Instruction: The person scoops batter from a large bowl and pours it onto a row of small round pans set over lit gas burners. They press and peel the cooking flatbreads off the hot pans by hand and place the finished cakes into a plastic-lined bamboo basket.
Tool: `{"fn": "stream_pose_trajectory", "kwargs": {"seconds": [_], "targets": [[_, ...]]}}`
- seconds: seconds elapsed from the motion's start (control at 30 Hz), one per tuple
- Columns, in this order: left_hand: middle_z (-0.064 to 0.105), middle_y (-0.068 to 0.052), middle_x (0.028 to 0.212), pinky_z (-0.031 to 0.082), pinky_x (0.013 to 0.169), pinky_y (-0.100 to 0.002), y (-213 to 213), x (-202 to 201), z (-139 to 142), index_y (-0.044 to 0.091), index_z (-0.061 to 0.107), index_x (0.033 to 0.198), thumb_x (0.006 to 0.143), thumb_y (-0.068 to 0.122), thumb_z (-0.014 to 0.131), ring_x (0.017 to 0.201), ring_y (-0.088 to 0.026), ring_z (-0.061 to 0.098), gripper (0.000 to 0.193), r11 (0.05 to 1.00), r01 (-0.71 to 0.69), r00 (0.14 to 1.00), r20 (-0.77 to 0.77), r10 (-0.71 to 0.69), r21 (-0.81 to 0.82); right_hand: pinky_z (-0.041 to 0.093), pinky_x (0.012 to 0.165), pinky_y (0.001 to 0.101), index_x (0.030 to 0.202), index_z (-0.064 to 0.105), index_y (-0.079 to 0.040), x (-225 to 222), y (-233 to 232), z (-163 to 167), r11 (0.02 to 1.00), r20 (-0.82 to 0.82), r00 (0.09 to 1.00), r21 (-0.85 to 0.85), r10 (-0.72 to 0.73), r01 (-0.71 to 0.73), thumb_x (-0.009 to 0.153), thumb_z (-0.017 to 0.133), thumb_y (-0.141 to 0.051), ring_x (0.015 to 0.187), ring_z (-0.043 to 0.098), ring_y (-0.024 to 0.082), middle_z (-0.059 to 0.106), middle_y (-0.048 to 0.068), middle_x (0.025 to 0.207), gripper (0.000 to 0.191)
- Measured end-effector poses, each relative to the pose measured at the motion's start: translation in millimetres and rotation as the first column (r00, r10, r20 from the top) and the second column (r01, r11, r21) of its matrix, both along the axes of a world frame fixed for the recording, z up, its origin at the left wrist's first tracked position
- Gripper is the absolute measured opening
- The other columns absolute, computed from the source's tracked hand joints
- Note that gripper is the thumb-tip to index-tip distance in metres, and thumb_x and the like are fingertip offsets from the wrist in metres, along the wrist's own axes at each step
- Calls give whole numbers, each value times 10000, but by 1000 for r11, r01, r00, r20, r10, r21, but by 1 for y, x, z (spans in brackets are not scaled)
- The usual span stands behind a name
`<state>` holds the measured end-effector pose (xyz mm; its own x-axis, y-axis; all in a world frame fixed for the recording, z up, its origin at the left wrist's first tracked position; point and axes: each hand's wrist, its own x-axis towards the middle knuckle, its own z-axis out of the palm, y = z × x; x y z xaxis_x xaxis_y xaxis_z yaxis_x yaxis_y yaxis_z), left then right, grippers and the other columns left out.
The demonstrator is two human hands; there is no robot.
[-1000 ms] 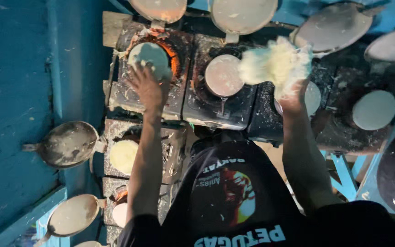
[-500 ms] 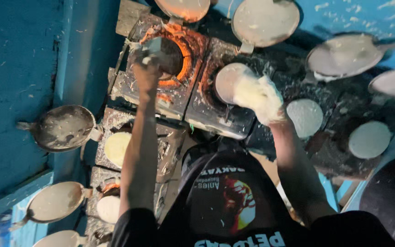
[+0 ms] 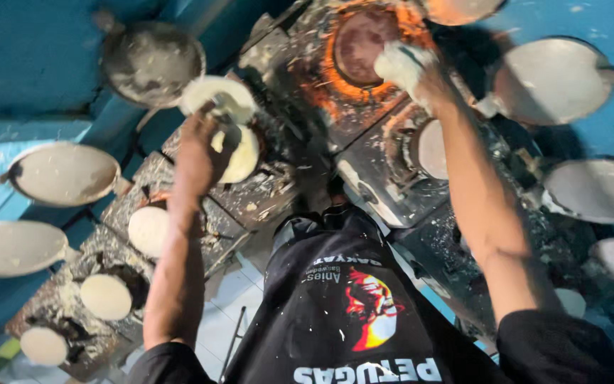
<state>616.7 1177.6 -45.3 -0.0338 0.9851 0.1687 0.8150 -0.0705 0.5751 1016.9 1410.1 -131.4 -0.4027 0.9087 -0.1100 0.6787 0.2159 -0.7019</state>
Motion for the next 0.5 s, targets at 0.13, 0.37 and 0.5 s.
{"fn": "stream_pose_trajectory", "kwargs": {"seconds": [0.13, 0.37, 0.5], "targets": [[574, -250, 1413, 472, 1066, -492, -58, 1, -53, 16, 708, 1166, 799, 90, 785, 1263, -456, 558, 382, 979, -141, 990, -16, 141, -148, 526, 1061, 450, 1323, 581, -9, -93, 31, 8, 997, 193, 980, 38, 56, -65, 1081, 546, -556, 1186, 589, 301, 612, 145, 1301, 599], [528, -242, 1520, 428, 1189, -460, -104, -6, -85, 58, 685, 1203, 879, 133, 776, 1419, -432, 497, 345, 978, -164, 980, 96, 177, -129, 533, 1058, 449, 1320, 588, -17, -150, -40, 7, 986, 238, 967, 112, 96, -126, 1072, 547, -562, 1181, 600, 297, 621, 139, 1294, 600], [378, -307, 1547, 345, 1189, -492, -93, -14, -56, 2, 559, 1340, 785, 150, 779, 1443, -480, 359, 615, 978, -69, 972, 209, 111, -196, 537, 1057, 448, 1319, 592, -22, -140, -22, 18, 997, 274, 961, 75, -41, 21, 1067, 547, -566, 1178, 606, 295, 626, 136, 1290, 601]]}}
